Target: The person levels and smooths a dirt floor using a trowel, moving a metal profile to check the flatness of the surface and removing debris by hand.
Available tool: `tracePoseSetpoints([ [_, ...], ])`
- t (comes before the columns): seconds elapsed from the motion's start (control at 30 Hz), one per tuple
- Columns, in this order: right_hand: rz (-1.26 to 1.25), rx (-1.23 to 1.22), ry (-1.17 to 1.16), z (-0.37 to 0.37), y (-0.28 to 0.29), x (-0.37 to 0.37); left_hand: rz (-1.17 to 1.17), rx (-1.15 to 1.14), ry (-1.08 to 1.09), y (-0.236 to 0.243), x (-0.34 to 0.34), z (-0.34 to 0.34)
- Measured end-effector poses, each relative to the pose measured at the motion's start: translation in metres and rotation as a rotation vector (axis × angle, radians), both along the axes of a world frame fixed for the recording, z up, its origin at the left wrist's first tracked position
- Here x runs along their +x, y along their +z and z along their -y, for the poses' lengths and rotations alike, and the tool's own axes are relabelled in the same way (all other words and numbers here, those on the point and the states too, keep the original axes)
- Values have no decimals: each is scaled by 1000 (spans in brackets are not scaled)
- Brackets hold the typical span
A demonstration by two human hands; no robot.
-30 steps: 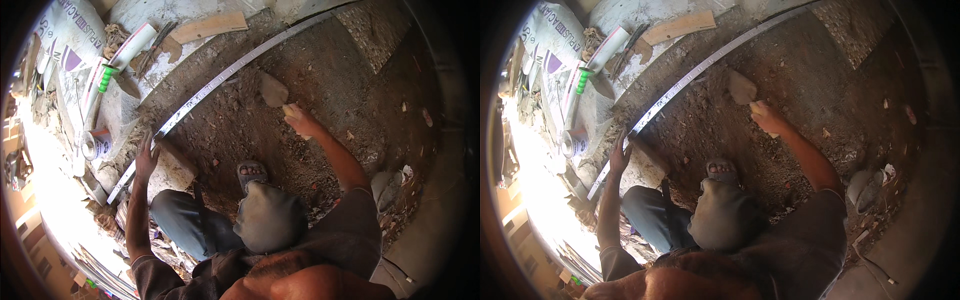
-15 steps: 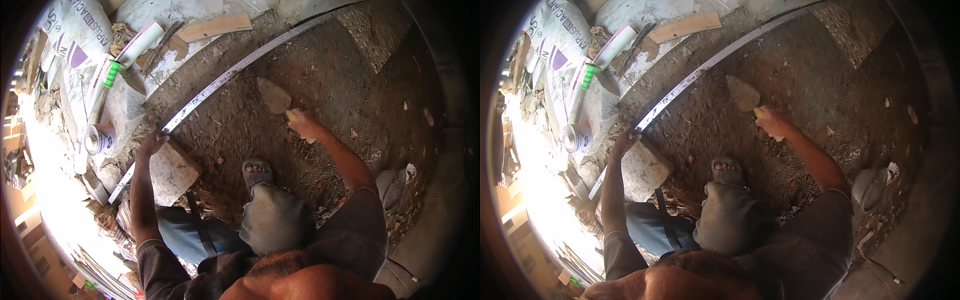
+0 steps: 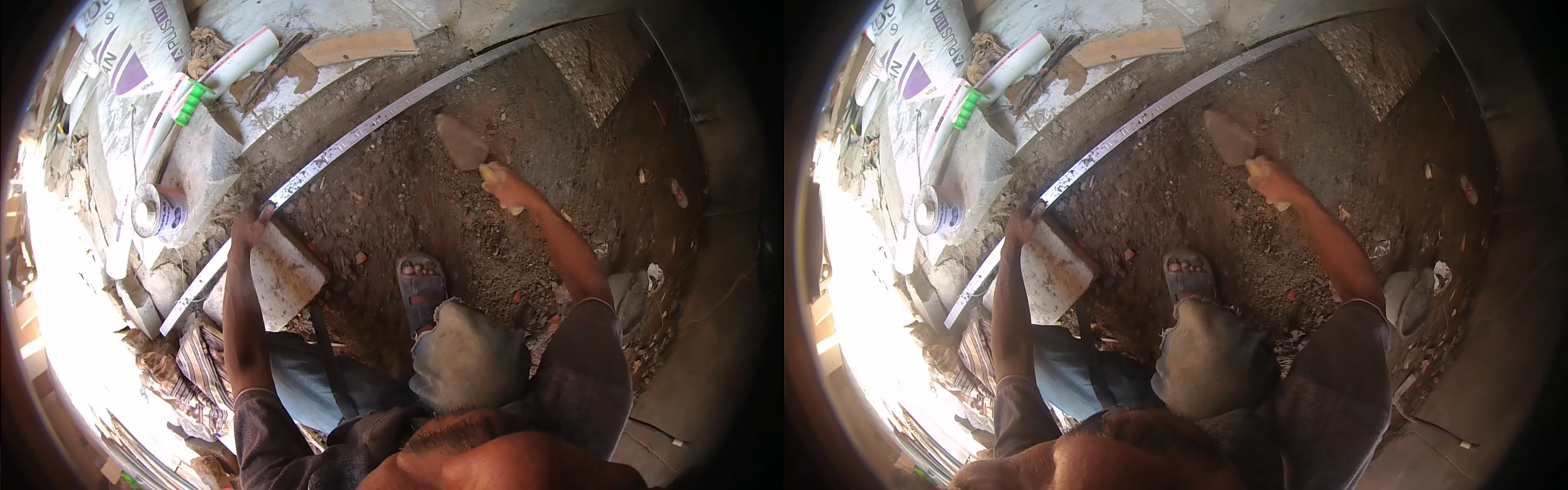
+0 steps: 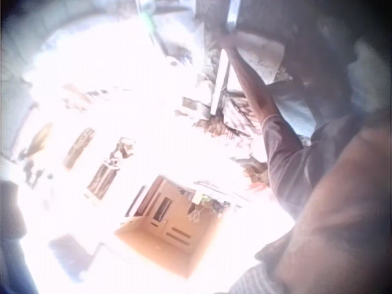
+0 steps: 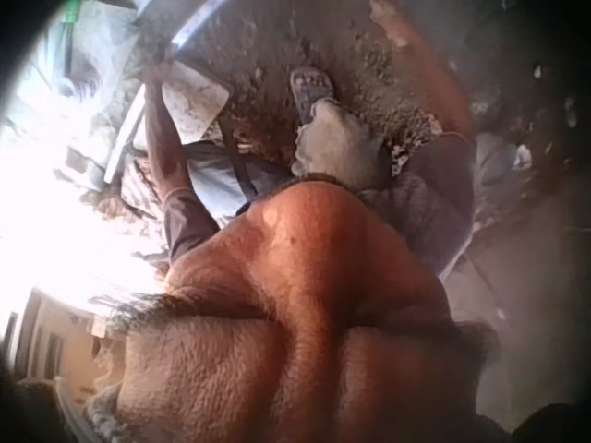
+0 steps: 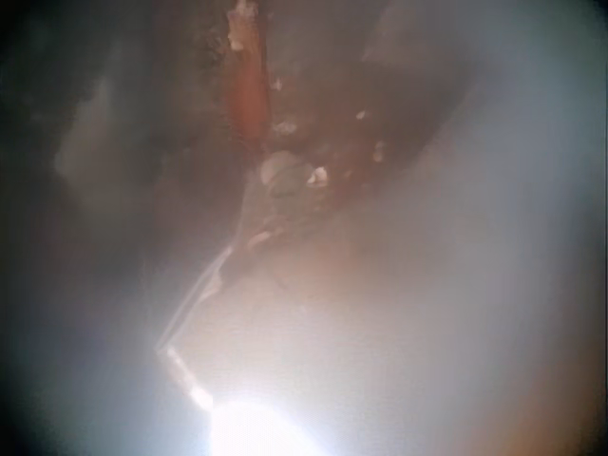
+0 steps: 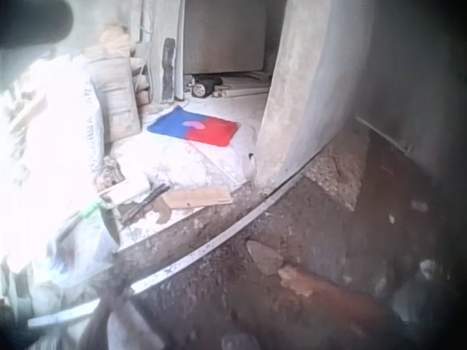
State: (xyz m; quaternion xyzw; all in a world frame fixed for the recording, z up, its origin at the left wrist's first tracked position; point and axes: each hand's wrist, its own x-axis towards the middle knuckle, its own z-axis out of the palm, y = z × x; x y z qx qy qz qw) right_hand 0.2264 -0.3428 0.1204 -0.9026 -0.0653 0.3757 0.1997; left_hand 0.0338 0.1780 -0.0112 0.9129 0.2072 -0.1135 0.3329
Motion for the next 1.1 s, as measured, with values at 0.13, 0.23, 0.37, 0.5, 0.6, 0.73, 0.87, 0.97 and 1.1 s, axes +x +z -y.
tracePoseSetpoints([
  [0.13, 17, 116, -513, 22, -15, 82, -3, 14, 17, 19, 11, 36],
  [0.23, 6, 160, -431, -17, -70, 82, 23, 79, -6, 1, 14, 24],
  [0.37, 366, 6, 361, 21, -81, -9, 1, 81, 34, 11, 18, 19],
  [0.5, 94, -9, -148, 17, -7, 13, -10, 142, 68, 10, 3, 12],
  [0.6, 3, 123, -550, 32, -27, 88, 6, 138, 83, 19, 15, 36],
  [0.73, 97, 36, -245, -1, -66, 94, 3, 189, 131, 35, 22, 55],
  [0.87, 147, -19, 220, 19, -37, 39, 8, 376, 234, 32, 16, 48],
  [0.97, 63, -7, -168, 18, 0, 42, -54, 367, 242, 37, 17, 60],
  [1.1, 67, -35, -312, -8, -35, 91, -36, 398, 261, 24, 19, 68],
])
